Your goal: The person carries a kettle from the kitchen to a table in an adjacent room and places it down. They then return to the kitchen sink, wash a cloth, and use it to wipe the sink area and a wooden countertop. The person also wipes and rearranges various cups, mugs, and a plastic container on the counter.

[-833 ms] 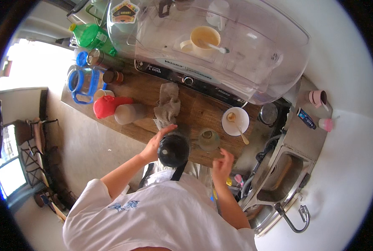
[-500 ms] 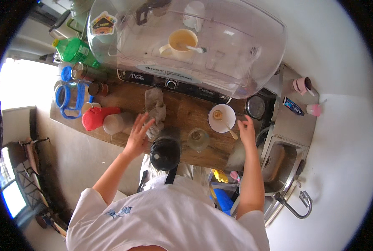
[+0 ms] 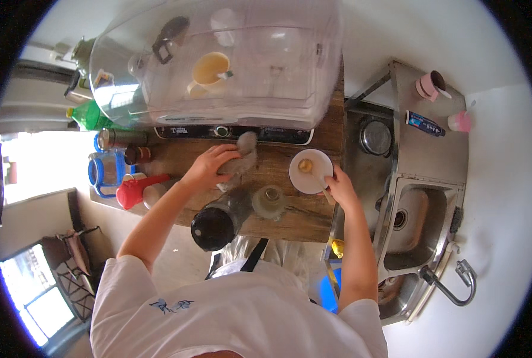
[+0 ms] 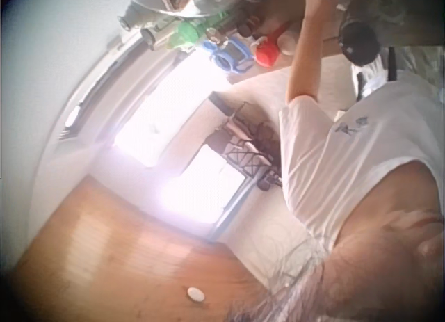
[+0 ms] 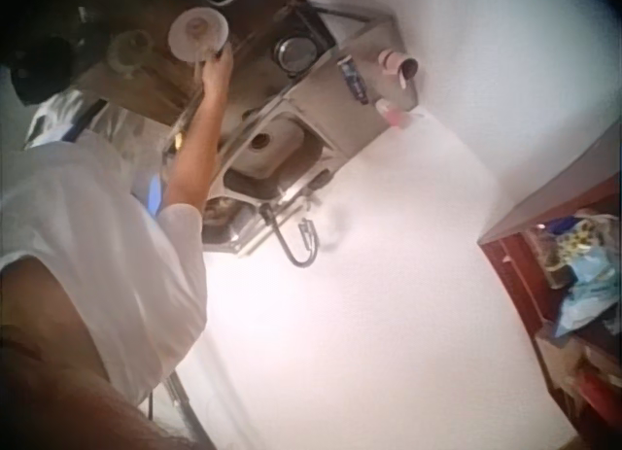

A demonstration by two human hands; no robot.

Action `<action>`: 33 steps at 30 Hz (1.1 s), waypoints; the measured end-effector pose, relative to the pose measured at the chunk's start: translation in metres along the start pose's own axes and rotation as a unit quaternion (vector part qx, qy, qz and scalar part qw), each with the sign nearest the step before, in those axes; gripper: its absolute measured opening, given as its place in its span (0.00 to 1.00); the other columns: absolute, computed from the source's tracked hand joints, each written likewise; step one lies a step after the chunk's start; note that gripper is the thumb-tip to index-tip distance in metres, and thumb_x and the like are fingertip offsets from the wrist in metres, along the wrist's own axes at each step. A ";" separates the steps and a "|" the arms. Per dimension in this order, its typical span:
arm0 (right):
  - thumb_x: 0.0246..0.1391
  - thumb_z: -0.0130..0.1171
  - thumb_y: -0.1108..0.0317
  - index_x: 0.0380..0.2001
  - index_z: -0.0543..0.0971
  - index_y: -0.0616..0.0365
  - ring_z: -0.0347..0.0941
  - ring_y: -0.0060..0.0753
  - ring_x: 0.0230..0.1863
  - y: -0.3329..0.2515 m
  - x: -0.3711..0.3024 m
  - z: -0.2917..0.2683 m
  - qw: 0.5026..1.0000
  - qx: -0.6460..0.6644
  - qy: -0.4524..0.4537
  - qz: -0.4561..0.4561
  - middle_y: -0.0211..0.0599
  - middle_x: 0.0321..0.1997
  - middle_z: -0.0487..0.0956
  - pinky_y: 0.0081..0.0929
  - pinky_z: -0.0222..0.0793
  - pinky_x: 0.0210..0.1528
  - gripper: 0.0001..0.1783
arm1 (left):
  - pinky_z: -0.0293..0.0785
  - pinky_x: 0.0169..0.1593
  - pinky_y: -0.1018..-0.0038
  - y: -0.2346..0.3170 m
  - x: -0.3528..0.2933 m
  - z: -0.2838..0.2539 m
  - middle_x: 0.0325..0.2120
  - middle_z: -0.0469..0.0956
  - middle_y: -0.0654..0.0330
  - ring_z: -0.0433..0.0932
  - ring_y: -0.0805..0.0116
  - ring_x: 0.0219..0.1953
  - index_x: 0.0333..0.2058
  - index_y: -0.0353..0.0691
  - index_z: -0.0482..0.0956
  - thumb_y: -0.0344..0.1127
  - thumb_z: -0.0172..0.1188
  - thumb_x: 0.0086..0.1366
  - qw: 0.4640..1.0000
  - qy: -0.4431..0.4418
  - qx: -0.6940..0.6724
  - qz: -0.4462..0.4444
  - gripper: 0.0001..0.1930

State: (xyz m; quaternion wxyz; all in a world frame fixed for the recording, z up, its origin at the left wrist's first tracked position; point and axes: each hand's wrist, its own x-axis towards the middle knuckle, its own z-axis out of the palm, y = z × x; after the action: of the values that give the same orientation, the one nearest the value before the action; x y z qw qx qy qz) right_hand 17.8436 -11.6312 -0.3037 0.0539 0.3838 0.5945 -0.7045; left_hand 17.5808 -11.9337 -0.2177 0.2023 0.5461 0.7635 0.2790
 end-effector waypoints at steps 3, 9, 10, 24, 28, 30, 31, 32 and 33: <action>0.56 0.51 0.72 0.51 0.71 0.62 0.73 0.24 0.28 0.002 -0.028 -0.004 0.999 0.013 0.034 -0.002 0.36 0.34 0.74 0.24 0.75 0.26 0.18 | 0.70 0.55 0.62 0.025 0.053 0.006 0.54 0.69 0.63 0.69 0.56 0.53 0.49 0.50 0.74 0.32 0.68 0.45 0.979 -0.019 0.136 0.149 0.28; 0.55 0.54 0.69 0.46 0.74 0.61 0.72 0.20 0.30 0.032 -0.064 -0.024 0.995 0.003 0.099 -0.001 0.32 0.31 0.74 0.20 0.70 0.26 0.15 | 0.65 0.58 0.65 0.021 0.132 0.082 0.60 0.64 0.66 0.65 0.63 0.57 0.51 0.54 0.74 0.36 0.59 0.51 0.866 0.022 0.357 0.350 0.25; 0.56 0.54 0.69 0.46 0.74 0.61 0.72 0.21 0.30 0.029 -0.068 -0.021 0.994 0.027 0.104 -0.006 0.32 0.32 0.74 0.21 0.72 0.27 0.15 | 0.64 0.58 0.65 0.021 0.137 0.088 0.60 0.64 0.66 0.64 0.64 0.58 0.52 0.54 0.73 0.37 0.58 0.53 0.851 0.008 0.383 0.360 0.24; 0.57 0.51 0.73 0.49 0.70 0.66 0.78 0.34 0.34 -0.012 -0.043 0.011 0.997 0.066 0.035 -0.012 0.42 0.38 0.74 0.35 0.84 0.31 0.16 | 0.68 0.54 0.65 -0.042 0.014 0.065 0.58 0.65 0.54 0.68 0.57 0.55 0.58 0.44 0.69 0.36 0.55 0.58 0.883 -0.055 0.461 0.067 0.26; 0.56 0.51 0.74 0.49 0.69 0.67 0.78 0.38 0.36 0.001 -0.016 0.005 1.000 0.002 0.021 0.007 0.43 0.41 0.74 0.37 0.84 0.32 0.17 | 0.70 0.49 0.63 -0.044 -0.012 0.076 0.54 0.68 0.52 0.70 0.56 0.52 0.57 0.43 0.69 0.35 0.54 0.59 0.899 -0.047 0.426 -0.087 0.25; 0.57 0.51 0.75 0.49 0.69 0.67 0.78 0.39 0.37 -0.001 -0.007 0.006 1.000 -0.007 0.009 0.020 0.44 0.43 0.74 0.37 0.84 0.32 0.17 | 0.71 0.48 0.62 -0.040 -0.018 0.078 0.52 0.69 0.51 0.71 0.55 0.51 0.57 0.43 0.68 0.35 0.54 0.60 0.902 -0.056 0.391 -0.173 0.24; 0.57 0.51 0.75 0.49 0.68 0.67 0.78 0.39 0.37 -0.003 -0.006 0.009 1.000 -0.009 0.008 0.015 0.45 0.43 0.74 0.37 0.84 0.32 0.17 | 0.71 0.47 0.62 -0.037 -0.023 0.077 0.51 0.70 0.50 0.72 0.55 0.50 0.57 0.43 0.68 0.35 0.54 0.60 0.901 -0.061 0.372 -0.216 0.24; 0.57 0.51 0.75 0.50 0.68 0.67 0.78 0.39 0.37 -0.004 -0.004 0.012 1.000 -0.011 0.007 0.010 0.45 0.43 0.74 0.37 0.84 0.32 0.17 | 0.72 0.47 0.61 -0.035 -0.030 0.076 0.51 0.70 0.50 0.72 0.55 0.50 0.57 0.42 0.68 0.35 0.54 0.60 0.900 -0.066 0.355 -0.243 0.24; 0.58 0.51 0.75 0.50 0.68 0.67 0.78 0.40 0.37 -0.005 -0.003 0.014 1.000 -0.012 0.006 0.004 0.45 0.43 0.74 0.37 0.84 0.32 0.17 | 0.72 0.46 0.61 -0.033 -0.037 0.075 0.51 0.70 0.50 0.72 0.54 0.50 0.57 0.42 0.67 0.35 0.54 0.60 0.899 -0.071 0.339 -0.269 0.24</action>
State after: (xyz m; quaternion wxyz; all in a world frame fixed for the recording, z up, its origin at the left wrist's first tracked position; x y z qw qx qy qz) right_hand 17.8362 -11.6437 -0.2978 0.0573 0.3899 0.6015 -0.6949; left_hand 17.6155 -11.9617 -0.2963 0.1260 0.3734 0.9135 -0.1011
